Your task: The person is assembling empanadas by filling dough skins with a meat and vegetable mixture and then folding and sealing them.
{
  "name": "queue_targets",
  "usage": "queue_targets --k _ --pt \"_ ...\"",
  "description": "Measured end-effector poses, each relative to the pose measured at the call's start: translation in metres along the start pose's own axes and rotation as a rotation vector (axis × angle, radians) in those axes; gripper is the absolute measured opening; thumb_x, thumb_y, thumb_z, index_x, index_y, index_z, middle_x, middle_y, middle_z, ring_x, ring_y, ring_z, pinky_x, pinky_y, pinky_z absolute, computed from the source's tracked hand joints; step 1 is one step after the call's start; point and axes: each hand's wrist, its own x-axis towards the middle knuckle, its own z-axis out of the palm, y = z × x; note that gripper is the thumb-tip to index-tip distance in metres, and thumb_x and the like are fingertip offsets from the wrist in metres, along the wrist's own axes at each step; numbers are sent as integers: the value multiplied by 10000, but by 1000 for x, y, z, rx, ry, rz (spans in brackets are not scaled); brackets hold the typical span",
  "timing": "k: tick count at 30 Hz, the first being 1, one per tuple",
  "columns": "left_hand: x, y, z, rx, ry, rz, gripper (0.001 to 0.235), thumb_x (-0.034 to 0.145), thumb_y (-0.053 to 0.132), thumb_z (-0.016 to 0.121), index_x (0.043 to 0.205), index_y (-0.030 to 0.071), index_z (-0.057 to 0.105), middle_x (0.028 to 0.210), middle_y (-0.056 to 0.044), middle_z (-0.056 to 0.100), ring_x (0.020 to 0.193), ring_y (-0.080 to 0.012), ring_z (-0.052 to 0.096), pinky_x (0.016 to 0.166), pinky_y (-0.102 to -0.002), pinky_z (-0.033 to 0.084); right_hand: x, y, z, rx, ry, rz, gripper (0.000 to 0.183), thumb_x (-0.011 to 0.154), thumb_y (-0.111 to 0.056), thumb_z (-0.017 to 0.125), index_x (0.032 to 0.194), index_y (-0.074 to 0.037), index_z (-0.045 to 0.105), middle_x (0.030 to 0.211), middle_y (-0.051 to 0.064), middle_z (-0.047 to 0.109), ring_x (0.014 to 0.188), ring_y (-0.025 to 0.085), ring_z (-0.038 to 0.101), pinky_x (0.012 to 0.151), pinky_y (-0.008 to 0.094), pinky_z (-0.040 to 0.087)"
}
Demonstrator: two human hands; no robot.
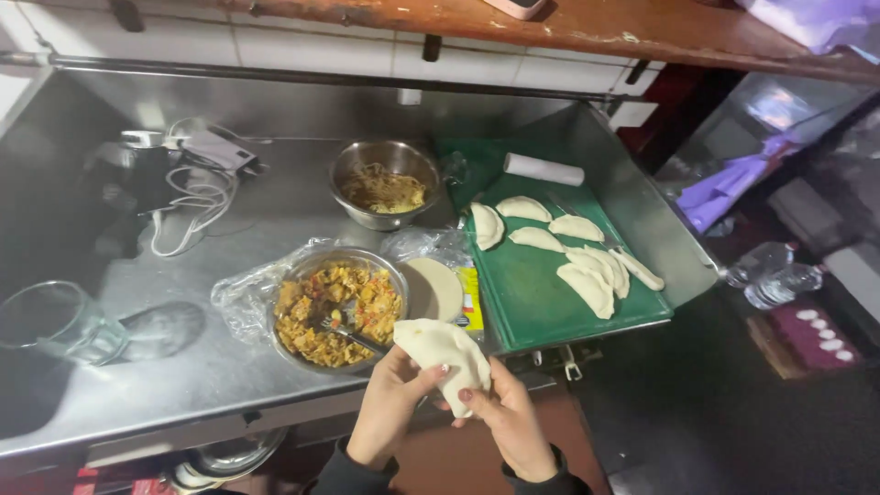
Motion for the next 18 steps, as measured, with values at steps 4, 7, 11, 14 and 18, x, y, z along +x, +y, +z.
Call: queue_targets --k 4,7,11,14,18 --pt "37 -48 17 10 62 -1 392 871 47 744 1244 -14 641 1067 -88 758 930 -167 707 719 -292 589 7 1 -39 -12 100 95 494 908 -65 660 1386 -24 543 1133 118 728 922 215 775 680 324 606" --pt "72 -76 34 22 119 -9 402 861 38 744 1247 5 641 1076 -73 759 949 -151 707 758 -298 581 25 9 -80 -4 180 155 529 884 -58 651 1404 -62 552 1111 106 748 915 213 784 681 335 613" --pt "137 -143 47 64 132 23 414 868 52 744 1265 6 634 1145 -83 748 1036 -154 696 888 -316 546 69 56 -178 -14 189 -12 424 957 -77 689 1364 15 615 1120 74 696 955 104 653 770 255 529" --pt "202 -183 57 83 172 40 460 875 73 737 1303 44 571 1212 -84 730 1111 -157 689 966 -315 532 123 54 -240 -6 245 7 389 946 -94 699 1312 30 654 1036 70 711 872 117 657 697 267 522" --pt "222 -213 52 491 350 77 552 866 118 761 1353 86 503 1245 -120 708 1137 -208 696 958 -329 538 182 55 -299 -42 337 44 385 911 -109 702 1265 33 652 1004 60 723 874 122 685 678 281 551"
